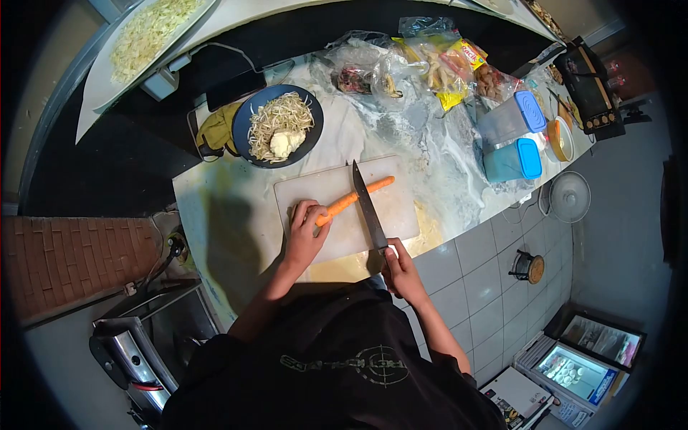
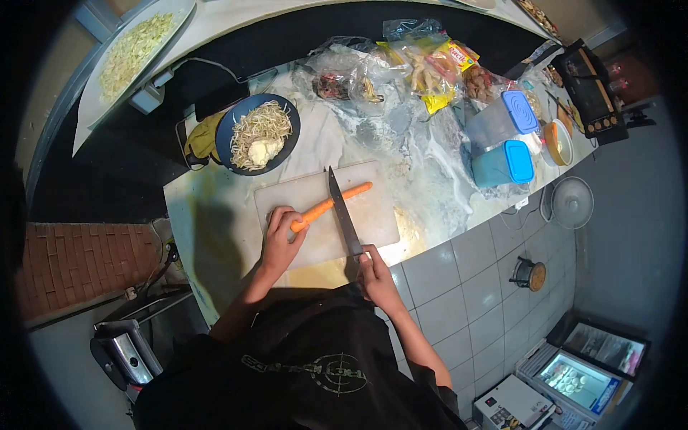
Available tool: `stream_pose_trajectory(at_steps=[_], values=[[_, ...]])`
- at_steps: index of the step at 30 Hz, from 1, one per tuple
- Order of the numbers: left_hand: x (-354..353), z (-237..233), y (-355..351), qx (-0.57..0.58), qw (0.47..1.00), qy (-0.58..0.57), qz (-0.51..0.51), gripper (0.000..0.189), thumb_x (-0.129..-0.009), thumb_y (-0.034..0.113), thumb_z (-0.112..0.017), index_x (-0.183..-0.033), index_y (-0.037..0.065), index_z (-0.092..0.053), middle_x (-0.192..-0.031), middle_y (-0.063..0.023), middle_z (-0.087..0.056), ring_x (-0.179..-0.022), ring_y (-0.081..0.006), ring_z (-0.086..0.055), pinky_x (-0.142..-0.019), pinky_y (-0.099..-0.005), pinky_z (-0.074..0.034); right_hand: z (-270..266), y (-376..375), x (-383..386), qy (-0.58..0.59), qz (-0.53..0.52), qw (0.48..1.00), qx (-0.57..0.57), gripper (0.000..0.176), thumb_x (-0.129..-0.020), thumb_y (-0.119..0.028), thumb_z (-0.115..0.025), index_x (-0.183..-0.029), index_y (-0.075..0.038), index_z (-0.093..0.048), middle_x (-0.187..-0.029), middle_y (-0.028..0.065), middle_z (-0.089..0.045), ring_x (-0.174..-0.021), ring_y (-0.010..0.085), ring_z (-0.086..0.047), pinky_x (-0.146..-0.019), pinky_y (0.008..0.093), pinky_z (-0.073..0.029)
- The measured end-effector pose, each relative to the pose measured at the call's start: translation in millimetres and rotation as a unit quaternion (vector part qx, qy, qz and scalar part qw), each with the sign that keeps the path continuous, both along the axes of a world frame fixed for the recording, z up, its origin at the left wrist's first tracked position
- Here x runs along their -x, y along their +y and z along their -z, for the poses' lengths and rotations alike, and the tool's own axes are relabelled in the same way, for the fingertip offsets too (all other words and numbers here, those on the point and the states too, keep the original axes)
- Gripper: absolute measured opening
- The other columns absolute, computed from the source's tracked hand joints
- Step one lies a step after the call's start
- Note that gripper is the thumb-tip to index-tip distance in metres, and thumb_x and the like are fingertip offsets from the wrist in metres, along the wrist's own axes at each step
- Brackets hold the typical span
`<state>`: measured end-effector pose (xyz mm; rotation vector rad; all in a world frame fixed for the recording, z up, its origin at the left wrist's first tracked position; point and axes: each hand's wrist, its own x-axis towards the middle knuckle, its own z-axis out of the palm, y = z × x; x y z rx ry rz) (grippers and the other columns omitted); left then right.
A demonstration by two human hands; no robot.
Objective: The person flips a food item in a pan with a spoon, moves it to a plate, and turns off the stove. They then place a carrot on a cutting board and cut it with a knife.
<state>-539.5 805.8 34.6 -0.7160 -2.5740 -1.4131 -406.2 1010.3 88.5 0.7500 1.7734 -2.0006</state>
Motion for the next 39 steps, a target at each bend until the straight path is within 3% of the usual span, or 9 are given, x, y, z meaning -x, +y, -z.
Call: stream_pose_trajectory(at_steps=[2, 4, 5, 8, 14, 29, 31, 33, 39], values=[[0, 1, 0, 0.003, 1.000, 0.004, -0.003, 0.027, -0.076, 0.001, -0.075, -0.096, 0.005, -0.057, -0.102, -0.0126, -0.053, -0.099, -0.0329, -0.054, -0.084, -0.0411, -0.045, 2, -1, -3, 0.012, -0.006, 1.000, -0.023, 0.023, -0.109, -0.032, -0.039, -0.123, -0.015, -0.045, -0.057, -0.0054, -0.035, -0.044, 0.0052, -0.035, -0.039, 0.0242, -0.029], [-1, 1, 0, 0.005, 1.000, 0.008, -0.004, 0.027, -0.076, 0.001, -0.075, -0.095, 0.005, -0.057, -0.102, -0.0125, -0.053, -0.098, -0.0327, -0.054, -0.084, -0.0411, -0.045, -1, -6, -5, 0.074, -0.057, 0.974, -0.206, 0.022, -0.107, -0.025, -0.044, -0.119, -0.008, -0.050, -0.063, 0.0144, -0.054, -0.049, 0.0237, -0.056, -0.049, 0.0376, -0.043], [-1, 2, -1, 0.003, 1.000, -0.005, -0.003, 0.026, -0.077, 0.002, -0.075, -0.097, 0.005, -0.057, -0.103, -0.0124, -0.054, -0.098, -0.0330, -0.055, -0.083, -0.0414, -0.046, -4, -10, -6, 0.074, -0.056, 0.974, -0.206, 0.022, -0.107, -0.025, -0.044, -0.119, -0.008, -0.050, -0.063, 0.0144, -0.054, -0.049, 0.0237, -0.056, -0.049, 0.0376, -0.043], [0, -4, 0, 0.001, 1.000, -0.017, 0.003, 0.027, -0.077, 0.003, -0.075, -0.097, 0.005, -0.057, -0.103, -0.0119, -0.054, -0.096, -0.0324, -0.055, -0.083, -0.0410, -0.046, -20, -23, -2, 0.120, -0.109, 0.931, -0.328, 0.018, -0.102, -0.015, -0.049, -0.117, -0.006, -0.052, -0.076, 0.0284, -0.060, -0.079, 0.0513, -0.059, -0.065, 0.0538, -0.046], [-1, -4, -1, 0.001, 1.000, -0.015, 0.007, 0.027, -0.076, 0.005, -0.077, -0.095, 0.005, -0.057, -0.101, -0.0115, -0.054, -0.093, -0.0312, -0.056, -0.082, -0.0393, -0.047, -15, -3, 6, 0.074, -0.067, 0.900, -0.424, 0.018, -0.100, -0.014, -0.051, -0.116, -0.007, -0.052, -0.072, 0.0265, -0.062, -0.071, 0.0502, -0.060, -0.060, 0.0575, -0.045], [-2, -1, 0, -0.008, 1.000, -0.029, 0.000, 0.028, -0.077, 0.006, -0.076, -0.097, 0.005, -0.057, -0.101, -0.0107, -0.055, -0.097, -0.0316, -0.054, -0.085, -0.0406, -0.045, -11, -15, 2, 0.088, -0.079, 0.898, -0.423, 0.019, -0.100, -0.016, -0.051, -0.118, -0.010, -0.050, -0.072, 0.0275, -0.061, -0.073, 0.0487, -0.062, -0.059, 0.0559, -0.046], [-2, -6, 2, -0.005, 1.000, -0.026, -0.008, 0.029, -0.077, 0.008, -0.076, -0.098, 0.006, -0.057, -0.101, -0.0105, -0.055, -0.098, -0.0313, -0.054, -0.086, -0.0412, -0.044, -10, -22, -6, 0.142, -0.151, 0.889, -0.409, 0.021, -0.100, -0.017, -0.051, -0.119, -0.010, -0.050, -0.072, 0.0274, -0.061, -0.072, 0.0485, -0.062, -0.059, 0.0562, -0.046], [-4, -12, 1, 0.086, 0.995, 0.024, -0.043, 0.027, -0.078, 0.013, -0.075, -0.099, 0.009, -0.057, -0.102, -0.0079, -0.057, -0.100, -0.0292, -0.054, -0.089, -0.0416, -0.040, -11, -22, -5, 0.144, -0.156, 0.893, -0.398, 0.021, -0.101, -0.018, -0.051, -0.119, -0.009, -0.050, -0.072, 0.0278, -0.061, -0.072, 0.0480, -0.062, -0.060, 0.0559, -0.046], [-13, -7, -1, 0.116, 0.992, 0.019, -0.052, 0.028, -0.080, 0.022, -0.075, -0.100, 0.012, -0.059, -0.100, -0.0028, -0.058, -0.097, -0.0260, -0.053, -0.087, -0.0396, -0.037, -17, -5, 9, 0.060, -0.061, 0.909, -0.408, 0.019, -0.101, -0.016, -0.050, -0.118, -0.006, -0.052, -0.073, 0.0283, -0.061, -0.074, 0.0497, -0.061, -0.061, 0.0554, -0.045]])
